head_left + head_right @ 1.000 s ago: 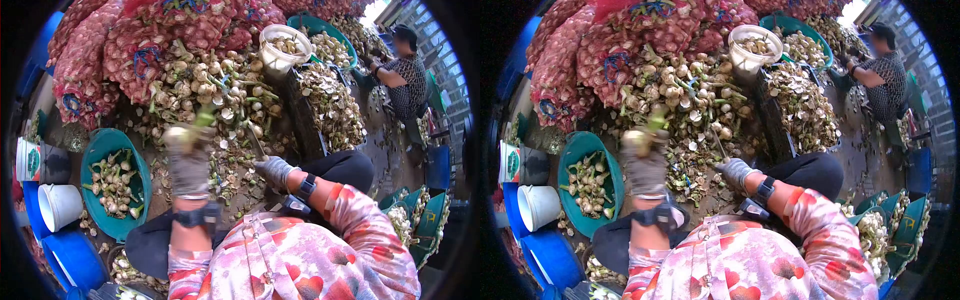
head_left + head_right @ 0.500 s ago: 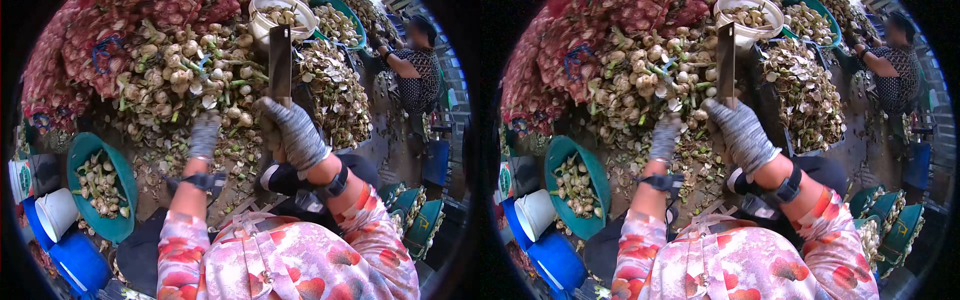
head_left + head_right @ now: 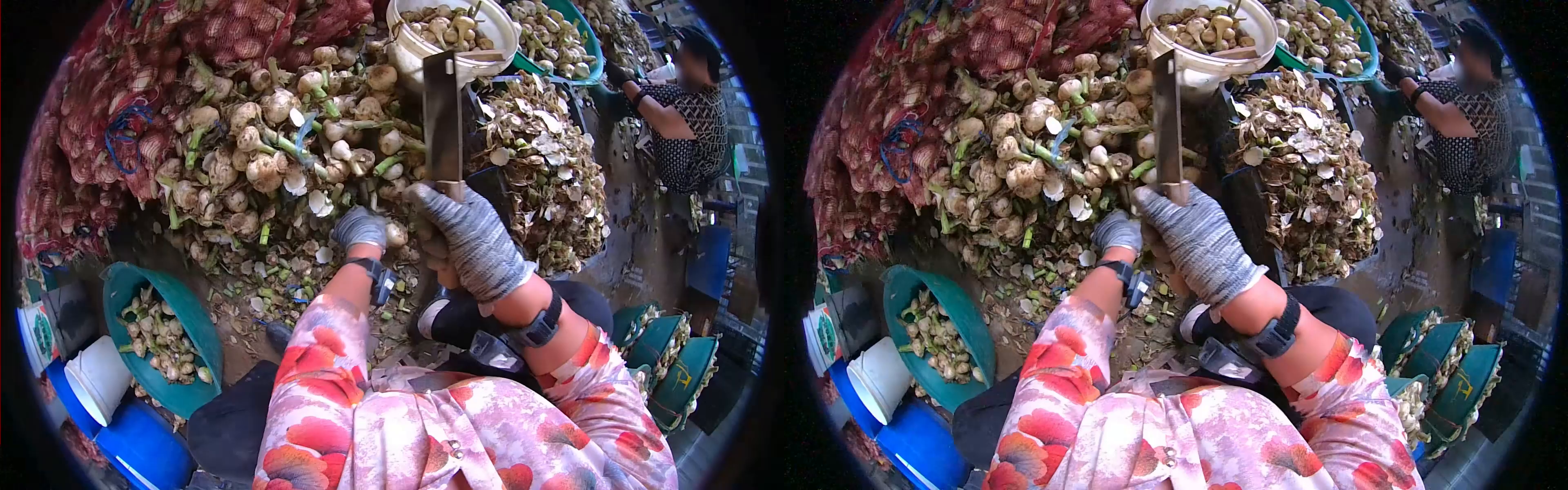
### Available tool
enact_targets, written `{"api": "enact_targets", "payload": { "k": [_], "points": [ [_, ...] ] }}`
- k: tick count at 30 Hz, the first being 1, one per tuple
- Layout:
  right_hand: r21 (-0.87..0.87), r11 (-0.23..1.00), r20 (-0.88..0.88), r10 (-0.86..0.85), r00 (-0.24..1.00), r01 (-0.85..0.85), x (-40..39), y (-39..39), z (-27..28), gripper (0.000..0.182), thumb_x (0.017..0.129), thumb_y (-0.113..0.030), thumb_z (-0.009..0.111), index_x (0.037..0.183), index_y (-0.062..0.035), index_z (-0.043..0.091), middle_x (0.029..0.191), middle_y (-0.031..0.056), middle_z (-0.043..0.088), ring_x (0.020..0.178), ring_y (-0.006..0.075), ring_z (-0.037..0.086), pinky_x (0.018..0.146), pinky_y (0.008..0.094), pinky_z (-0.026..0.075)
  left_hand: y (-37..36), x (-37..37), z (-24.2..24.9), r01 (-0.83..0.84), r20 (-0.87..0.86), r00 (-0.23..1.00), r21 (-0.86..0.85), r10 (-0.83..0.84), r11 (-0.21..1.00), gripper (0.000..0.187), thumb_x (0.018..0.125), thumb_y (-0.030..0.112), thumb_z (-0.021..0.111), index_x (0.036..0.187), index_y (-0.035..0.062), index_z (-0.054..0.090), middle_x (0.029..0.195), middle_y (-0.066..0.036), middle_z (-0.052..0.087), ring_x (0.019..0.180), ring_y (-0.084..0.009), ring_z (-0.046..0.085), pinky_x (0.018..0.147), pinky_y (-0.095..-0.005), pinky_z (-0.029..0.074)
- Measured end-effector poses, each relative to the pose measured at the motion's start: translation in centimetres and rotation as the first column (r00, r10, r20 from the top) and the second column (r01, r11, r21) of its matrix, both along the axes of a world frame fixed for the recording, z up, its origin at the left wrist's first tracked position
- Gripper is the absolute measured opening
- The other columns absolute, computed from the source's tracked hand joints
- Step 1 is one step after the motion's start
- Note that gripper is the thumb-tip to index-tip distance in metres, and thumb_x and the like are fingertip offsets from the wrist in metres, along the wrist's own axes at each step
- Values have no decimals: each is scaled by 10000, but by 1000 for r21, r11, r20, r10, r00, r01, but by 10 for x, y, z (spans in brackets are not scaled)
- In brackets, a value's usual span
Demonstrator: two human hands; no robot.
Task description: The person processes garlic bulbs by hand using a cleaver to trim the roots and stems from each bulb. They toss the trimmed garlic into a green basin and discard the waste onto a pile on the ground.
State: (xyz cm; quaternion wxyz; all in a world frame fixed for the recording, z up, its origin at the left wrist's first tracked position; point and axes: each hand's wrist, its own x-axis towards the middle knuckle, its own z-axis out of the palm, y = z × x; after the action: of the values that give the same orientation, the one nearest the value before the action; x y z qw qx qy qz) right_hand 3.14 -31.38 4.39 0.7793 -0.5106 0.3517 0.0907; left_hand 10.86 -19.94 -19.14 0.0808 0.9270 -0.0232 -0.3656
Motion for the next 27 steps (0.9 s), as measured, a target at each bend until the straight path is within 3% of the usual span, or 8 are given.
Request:
{"api": "enact_targets", "payload": {
  "k": [3, 6, 7, 9, 17, 19, 24, 27],
  "points": [
    [-164, 977, -59, 127, 990, -135, -6, 1, -25, 263, 902, -310, 651, 920, -55, 587, 669, 2, 564, 583, 95, 534, 534, 269, 447, 32, -19, -18, -1, 194, 980, -229, 47, 973, 529, 741, 406, 649, 1155, 77, 634, 1194, -195, 620, 999, -424, 618, 913, -499, 461],
    [-618, 567, -254, 512, 821, -545, -24, 9, -49, 330, 802, -276, 697, 1020, -53, 589, 812, 181, 650, 788, 333, 649, 727, 409, 505, 62, -30, 22, -622, -547, 773, -753, 322, 213, 288, 901, 108, 609, 1174, 34, 552, 952, -44, 587, 852, -133, 542, 735, -291, 478],
    [-618, 565, -244, 522, 817, -546, -28, 14, -47, 330, 802, -276, 697, 1020, -53, 589, 812, 181, 650, 788, 333, 649, 727, 409, 505, 79, -34, 10, -214, -150, 965, -924, 214, 318, 306, 901, 152, 610, 1169, 14, 557, 965, -90, 614, 859, -198, 586, 771, -348, 487],
    [-713, 226, -427, 610, 667, -664, -39, 24, -43, 289, 799, -203, 693, 1050, -84, 615, 833, 183, 658, 818, 343, 657, 731, 414, 509, 109, -34, 12, 444, 501, 861, -656, -87, 611, 360, 897, 212, 620, 1173, -11, 560, 1050, -165, 632, 925, -296, 617, 832, -388, 479],
    [-672, 72, -481, 714, 509, -737, -57, 30, -59, 228, 806, -252, 608, 972, -104, 659, 883, 168, 674, 813, 378, 649, 738, 443, 520, 133, -81, 132, -78, 1, 991, -816, 136, 572, 274, 856, 214, 645, 1067, 41, 660, 1044, -173, 672, 948, -328, 635, 823, -383, 493],
    [-655, 39, -506, 719, 476, -755, -60, 37, -52, 212, 811, -253, 598, 940, -101, 672, 868, 169, 675, 817, 375, 649, 742, 444, 520, 145, -96, 132, 257, 361, 933, -654, -4, 712, 243, 867, 193, 636, 1027, 13, 670, 982, -153, 687, 897, -290, 640, 812, -360, 492],
    [-662, 24, -488, 745, 455, -749, -67, 57, -50, 256, 782, -294, 652, 916, -79, 689, 879, 197, 678, 872, 360, 653, 776, 437, 518, 162, -128, 141, -315, -203, 901, -914, 383, 256, 241, 880, 183, 655, 1083, 52, 658, 921, -82, 665, 859, -201, 618, 775, -320, 488],
    [-601, -54, -586, 708, 394, -797, -82, 40, -100, 279, 803, -316, 655, 929, -69, 688, 878, 187, 682, 874, 363, 652, 768, 431, 517, 185, -114, 190, -251, -25, 846, -900, 533, 356, 215, 882, 184, 665, 1032, 31, 638, 907, -10, 640, 791, -113, 569, 719, -269, 468]
  ]
}}
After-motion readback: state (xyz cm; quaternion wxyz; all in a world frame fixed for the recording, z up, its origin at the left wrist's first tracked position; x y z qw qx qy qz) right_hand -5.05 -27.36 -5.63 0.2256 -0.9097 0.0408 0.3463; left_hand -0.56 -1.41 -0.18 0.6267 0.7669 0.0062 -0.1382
